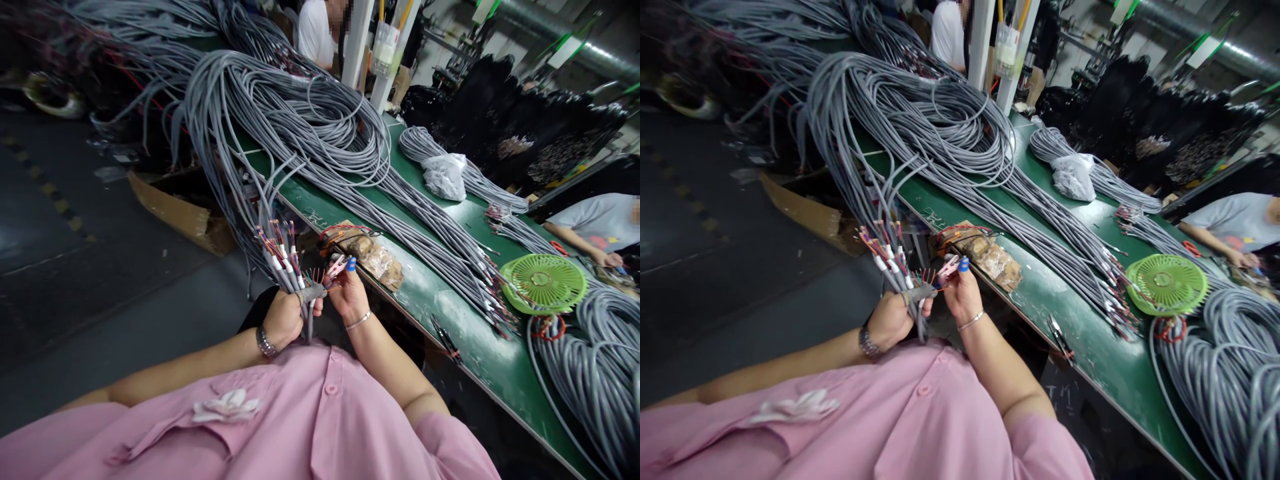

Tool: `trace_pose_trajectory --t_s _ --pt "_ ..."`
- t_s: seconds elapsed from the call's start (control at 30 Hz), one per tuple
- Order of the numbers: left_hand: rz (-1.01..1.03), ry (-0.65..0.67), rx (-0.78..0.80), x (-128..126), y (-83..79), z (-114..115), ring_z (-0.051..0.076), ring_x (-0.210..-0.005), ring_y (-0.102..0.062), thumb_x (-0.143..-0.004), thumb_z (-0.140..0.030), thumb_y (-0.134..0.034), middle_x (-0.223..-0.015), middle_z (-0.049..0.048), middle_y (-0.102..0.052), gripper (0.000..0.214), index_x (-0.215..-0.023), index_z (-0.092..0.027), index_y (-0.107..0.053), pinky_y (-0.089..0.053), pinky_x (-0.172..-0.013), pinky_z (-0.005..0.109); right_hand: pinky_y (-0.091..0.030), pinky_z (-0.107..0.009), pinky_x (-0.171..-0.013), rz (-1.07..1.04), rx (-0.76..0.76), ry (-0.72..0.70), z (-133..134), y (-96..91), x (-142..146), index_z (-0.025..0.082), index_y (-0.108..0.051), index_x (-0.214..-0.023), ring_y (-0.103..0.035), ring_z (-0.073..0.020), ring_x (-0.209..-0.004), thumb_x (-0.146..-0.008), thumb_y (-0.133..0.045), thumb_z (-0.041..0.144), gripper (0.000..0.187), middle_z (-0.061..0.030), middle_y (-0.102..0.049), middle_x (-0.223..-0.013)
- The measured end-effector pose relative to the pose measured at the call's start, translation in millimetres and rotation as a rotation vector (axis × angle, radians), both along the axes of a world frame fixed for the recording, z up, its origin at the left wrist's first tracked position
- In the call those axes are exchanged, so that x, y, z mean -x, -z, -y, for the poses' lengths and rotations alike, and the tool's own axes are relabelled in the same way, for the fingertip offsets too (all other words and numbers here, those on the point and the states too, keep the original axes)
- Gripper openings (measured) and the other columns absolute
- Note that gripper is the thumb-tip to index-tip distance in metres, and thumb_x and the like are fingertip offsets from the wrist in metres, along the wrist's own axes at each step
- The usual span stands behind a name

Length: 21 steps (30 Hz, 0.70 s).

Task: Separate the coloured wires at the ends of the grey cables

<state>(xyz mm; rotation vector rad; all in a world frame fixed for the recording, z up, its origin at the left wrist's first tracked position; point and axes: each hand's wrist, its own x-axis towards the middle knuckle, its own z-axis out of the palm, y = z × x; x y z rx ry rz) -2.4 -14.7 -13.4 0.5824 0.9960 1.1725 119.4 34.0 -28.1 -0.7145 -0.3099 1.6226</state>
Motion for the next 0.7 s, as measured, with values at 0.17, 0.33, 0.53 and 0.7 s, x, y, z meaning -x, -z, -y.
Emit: trace_pose_trajectory --t_s 0.17,0.33,0.53,0.7 --pt "0.027 -0.018 0.014 -0.2 1.4 0.5 0.012 -0.046 -0.053 -0.066 -0.026 -0.071 -0.05 0.0028 -0.06 0.015 -0.062 -0.012 -0.069 -0.043 -0.044 0.024 -0.047 -0.021 -0.06 0.007 0.045 0.024 -0.8 0.6 0.3 0.019 -0.067 -0.086 -0.057 -0.0099 -0.063 -0.081 -0.07 0.045 0.027 0.0016 -0.064 -0.071" --pt "0.001 -0.012 0.04 -6.8 -2.2 -2.2 0.014 -0.046 -0.056 -0.063 -0.025 -0.073 -0.049 0.0037 -0.061 0.015 -0.059 -0.011 -0.067 -0.043 -0.045 0.024 -0.048 -0.024 -0.064 0.038 0.039 0.028 -1.5 2.1 1.5 0.019 -0.067 -0.088 -0.055 -0.0114 -0.062 -0.08 -0.069 0.048 0.03 0.0013 -0.064 -0.072" --pt "-0.02 -0.001 0.021 -7.8 -5.9 -1.9 0.016 -0.049 -0.059 -0.063 -0.026 -0.072 -0.051 0.005 -0.063 0.016 -0.06 -0.011 -0.066 -0.045 -0.046 0.025 -0.047 -0.027 -0.064 0.087 0.027 -0.007 1.3 1.9 2.8 0.02 -0.066 -0.089 -0.055 -0.0139 -0.063 -0.079 -0.065 0.059 0.041 0.0001 -0.062 -0.07" --pt "-0.019 -0.002 0.02 -1.3 -4.4 1.1 0.014 -0.046 -0.055 -0.064 -0.027 -0.072 -0.049 0.0036 -0.06 0.018 -0.057 -0.012 -0.065 -0.043 -0.044 0.024 -0.046 -0.027 -0.062 0.076 0.023 -0.034 5.1 1.8 2.3 0.021 -0.063 -0.085 -0.054 -0.0135 -0.064 -0.079 -0.058 0.067 0.046 -0.0015 -0.063 -0.078"
